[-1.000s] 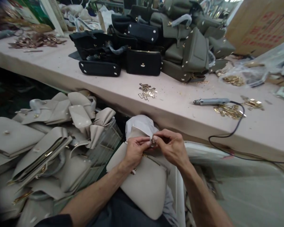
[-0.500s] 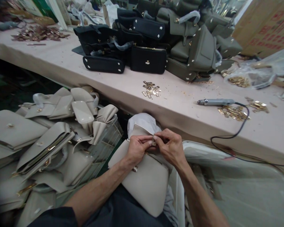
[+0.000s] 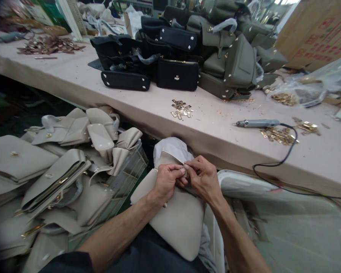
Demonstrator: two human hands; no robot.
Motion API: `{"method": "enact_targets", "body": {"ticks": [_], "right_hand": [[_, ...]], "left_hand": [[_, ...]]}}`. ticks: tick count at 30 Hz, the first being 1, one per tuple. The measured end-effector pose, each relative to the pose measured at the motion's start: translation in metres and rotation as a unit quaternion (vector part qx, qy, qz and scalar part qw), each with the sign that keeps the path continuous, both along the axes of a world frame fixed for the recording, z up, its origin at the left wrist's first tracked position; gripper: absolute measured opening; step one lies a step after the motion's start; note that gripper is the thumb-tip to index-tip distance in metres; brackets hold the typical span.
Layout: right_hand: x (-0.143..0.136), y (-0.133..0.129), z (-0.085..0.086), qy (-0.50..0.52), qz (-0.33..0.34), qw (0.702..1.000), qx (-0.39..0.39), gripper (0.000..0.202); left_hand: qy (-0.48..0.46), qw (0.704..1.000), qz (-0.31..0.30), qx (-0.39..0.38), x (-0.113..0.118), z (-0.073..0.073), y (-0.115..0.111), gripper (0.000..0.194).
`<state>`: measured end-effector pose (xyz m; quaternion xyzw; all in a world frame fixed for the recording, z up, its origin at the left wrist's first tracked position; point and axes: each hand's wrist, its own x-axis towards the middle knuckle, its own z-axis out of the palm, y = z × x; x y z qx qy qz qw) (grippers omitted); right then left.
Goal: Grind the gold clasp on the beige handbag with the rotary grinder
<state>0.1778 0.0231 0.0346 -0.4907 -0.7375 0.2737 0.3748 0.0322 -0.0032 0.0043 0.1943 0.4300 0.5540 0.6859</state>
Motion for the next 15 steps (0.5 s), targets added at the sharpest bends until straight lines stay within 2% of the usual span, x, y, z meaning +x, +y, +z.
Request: {"method": "enact_targets", "body": {"ticks": [4, 7, 12, 15], "right_hand": [[0.001, -0.010, 0.015, -0.044, 0.099, 0.985, 0.131, 0.021], [0.004, -0.010, 0.015, -0.106, 0.162, 0.959, 0.205, 0.033], [0.010, -0.002, 0.006, -0.152, 0.185, 0.927, 0.289, 0.044], [0.011, 0.002, 0.007, -0.128, 0.183, 0.932, 0.287, 0.039]], "left_hand": [[0.008, 1.000, 0.027, 0.002, 0.003, 0.003, 0.000, 0.028], [0.009, 1.000, 0.024, -0.011, 0.003, 0.007, 0.001, 0.022], [-0.011, 0.999, 0.042, -0.016, 0.003, 0.015, 0.006, 0.012], [-0.022, 0.999, 0.017, -0.024, 0.002, 0.021, 0.005, 0.015]]}}
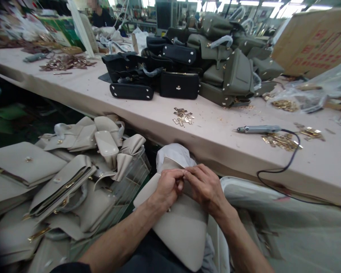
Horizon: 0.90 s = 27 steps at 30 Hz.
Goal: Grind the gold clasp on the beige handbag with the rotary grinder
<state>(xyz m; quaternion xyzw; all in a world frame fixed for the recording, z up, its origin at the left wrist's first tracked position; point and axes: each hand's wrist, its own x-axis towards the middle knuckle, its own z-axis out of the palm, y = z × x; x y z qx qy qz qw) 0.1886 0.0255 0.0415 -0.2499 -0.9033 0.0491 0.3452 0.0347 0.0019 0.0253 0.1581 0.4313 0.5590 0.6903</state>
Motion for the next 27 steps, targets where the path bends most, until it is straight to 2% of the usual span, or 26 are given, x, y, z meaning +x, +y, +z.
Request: {"method": "enact_targets", "body": {"ticks": [2, 3, 6, 7, 8, 10, 12, 15, 18, 27], "right_hand": [[0.000, 0.003, 0.005, 0.048, -0.008, 0.998, -0.031, 0.031], [-0.001, 0.004, 0.009, 0.075, -0.019, 0.995, -0.058, 0.026], [-0.002, 0.007, 0.021, 0.141, -0.058, 0.974, -0.167, 0.012], [-0.003, 0.008, 0.024, 0.155, -0.070, 0.964, -0.205, 0.010], [-0.004, 0.009, 0.025, 0.169, -0.080, 0.952, -0.241, 0.011], [-0.005, 0.012, 0.025, 0.195, -0.095, 0.928, -0.303, 0.016], [-0.006, 0.017, 0.020, 0.224, -0.109, 0.901, -0.356, 0.022], [-0.004, 0.023, 0.009, 0.261, -0.115, 0.861, -0.420, 0.031], [0.000, 0.027, 0.003, 0.269, -0.112, 0.840, -0.457, 0.036], [0.003, 0.032, -0.003, 0.240, -0.170, 0.841, -0.453, 0.027]], "left_hand": [[0.041, 0.999, -0.022, 0.004, -0.001, 0.003, -0.003, 0.021], [0.087, 0.996, -0.013, 0.015, -0.002, 0.005, -0.005, 0.022], [0.246, 0.963, 0.065, 0.094, -0.006, 0.011, -0.010, 0.027], [0.267, 0.953, 0.069, 0.128, -0.008, 0.012, -0.010, 0.033], [0.266, 0.950, 0.045, 0.160, -0.009, 0.014, -0.009, 0.038], [0.224, 0.951, -0.048, 0.207, -0.010, 0.014, -0.004, 0.041], [0.183, 0.954, -0.104, 0.214, -0.008, 0.011, 0.003, 0.039], [0.171, 0.965, -0.078, 0.185, -0.001, 0.003, 0.010, 0.037], [0.172, 0.970, -0.057, 0.163, 0.006, -0.003, 0.012, 0.036], [0.197, 0.968, -0.044, 0.146, 0.018, -0.005, 0.014, 0.035]]}}
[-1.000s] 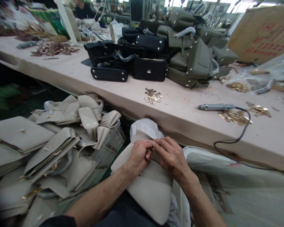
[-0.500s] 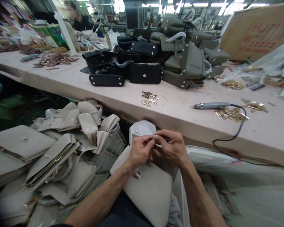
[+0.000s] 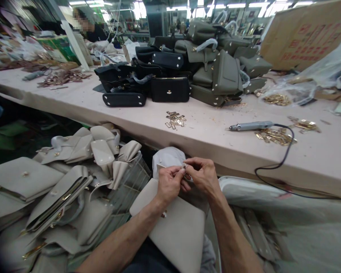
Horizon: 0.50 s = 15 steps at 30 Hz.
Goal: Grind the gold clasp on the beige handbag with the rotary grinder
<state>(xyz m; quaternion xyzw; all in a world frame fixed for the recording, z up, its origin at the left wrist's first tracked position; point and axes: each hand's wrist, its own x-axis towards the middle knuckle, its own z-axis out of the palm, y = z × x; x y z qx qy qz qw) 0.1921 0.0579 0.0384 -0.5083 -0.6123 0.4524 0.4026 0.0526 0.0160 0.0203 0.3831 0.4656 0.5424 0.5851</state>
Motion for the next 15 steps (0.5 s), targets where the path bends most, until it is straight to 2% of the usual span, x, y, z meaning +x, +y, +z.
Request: {"method": "enact_targets", "body": {"ticks": [2, 5, 7, 12, 15], "right_hand": [[-0.001, 0.002, -0.002, -0.006, -0.007, 1.000, -0.004, 0.029], [0.000, 0.005, -0.003, 0.014, 0.017, 1.000, -0.008, 0.039], [0.002, 0.006, -0.004, 0.040, 0.029, 0.999, -0.011, 0.038], [0.009, 0.010, -0.010, 0.077, 0.012, 0.997, -0.023, 0.038], [0.011, 0.012, -0.013, 0.084, 0.024, 0.996, -0.028, 0.036]], "left_hand": [[0.004, 1.000, 0.005, -0.003, 0.003, -0.001, 0.001, 0.034], [0.003, 1.000, 0.014, -0.001, 0.005, -0.004, 0.003, 0.033], [-0.003, 1.000, 0.019, -0.001, 0.005, -0.006, 0.005, 0.032], [-0.058, 0.997, -0.045, -0.002, 0.002, -0.008, 0.009, 0.032], [-0.070, 0.996, -0.050, -0.009, 0.001, -0.008, 0.009, 0.038]]}}
